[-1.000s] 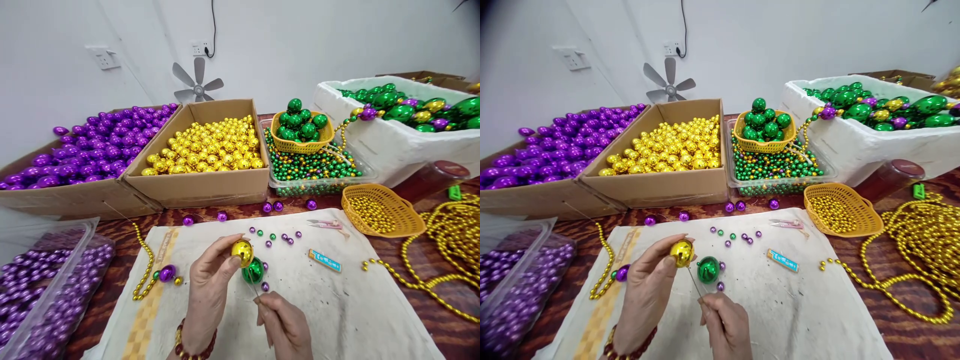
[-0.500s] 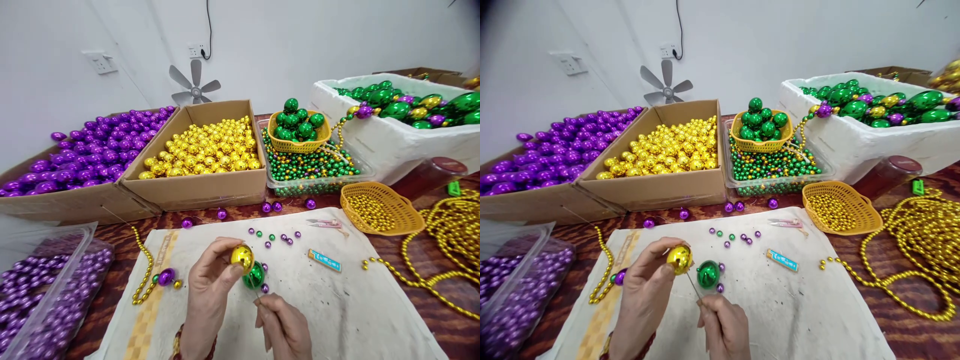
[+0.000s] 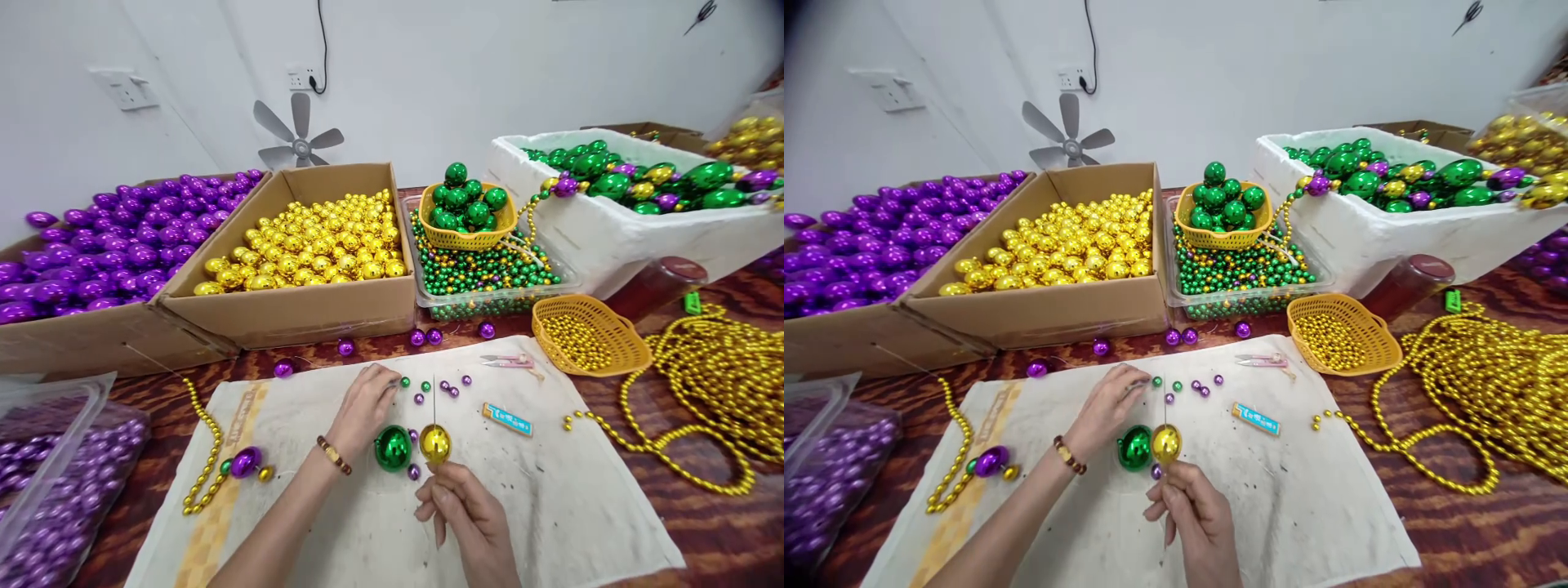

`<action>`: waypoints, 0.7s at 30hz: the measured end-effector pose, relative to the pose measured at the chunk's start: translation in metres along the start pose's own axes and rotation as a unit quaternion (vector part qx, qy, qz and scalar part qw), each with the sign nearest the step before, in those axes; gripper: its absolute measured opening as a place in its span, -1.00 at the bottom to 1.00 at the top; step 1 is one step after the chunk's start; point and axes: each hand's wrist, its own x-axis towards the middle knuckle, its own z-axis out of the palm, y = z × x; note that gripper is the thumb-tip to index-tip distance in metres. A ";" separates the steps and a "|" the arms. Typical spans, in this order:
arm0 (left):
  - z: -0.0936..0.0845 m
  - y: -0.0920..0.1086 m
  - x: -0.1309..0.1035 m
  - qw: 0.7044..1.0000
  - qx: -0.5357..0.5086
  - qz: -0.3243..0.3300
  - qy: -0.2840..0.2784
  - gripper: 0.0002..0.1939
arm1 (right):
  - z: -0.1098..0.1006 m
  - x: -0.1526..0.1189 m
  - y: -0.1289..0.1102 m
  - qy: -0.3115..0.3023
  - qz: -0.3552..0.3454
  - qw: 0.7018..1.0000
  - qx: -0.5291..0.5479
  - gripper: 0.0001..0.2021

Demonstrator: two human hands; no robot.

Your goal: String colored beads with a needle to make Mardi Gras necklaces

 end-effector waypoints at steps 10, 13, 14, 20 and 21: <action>0.009 -0.008 0.035 0.998 -0.057 0.012 -0.036 -0.88 | -0.011 -0.001 0.005 0.078 0.025 0.996 -0.034 -0.71; -0.002 0.005 0.023 0.991 -0.132 -0.017 0.001 -0.72 | -0.010 -0.002 0.009 0.068 0.011 0.997 -0.040 -0.71; -0.006 0.011 0.017 0.982 -0.187 -0.034 0.008 -0.68 | -0.010 -0.003 0.010 0.064 0.007 0.997 -0.044 -0.70; -0.022 0.043 -0.013 0.749 -0.643 -0.157 0.021 -0.76 | -0.004 -0.007 0.007 0.047 -0.006 0.994 -0.100 -0.68; -0.023 0.046 -0.015 0.733 -0.660 -0.163 0.022 -0.76 | -0.003 -0.008 0.005 0.048 -0.009 0.993 -0.109 -0.67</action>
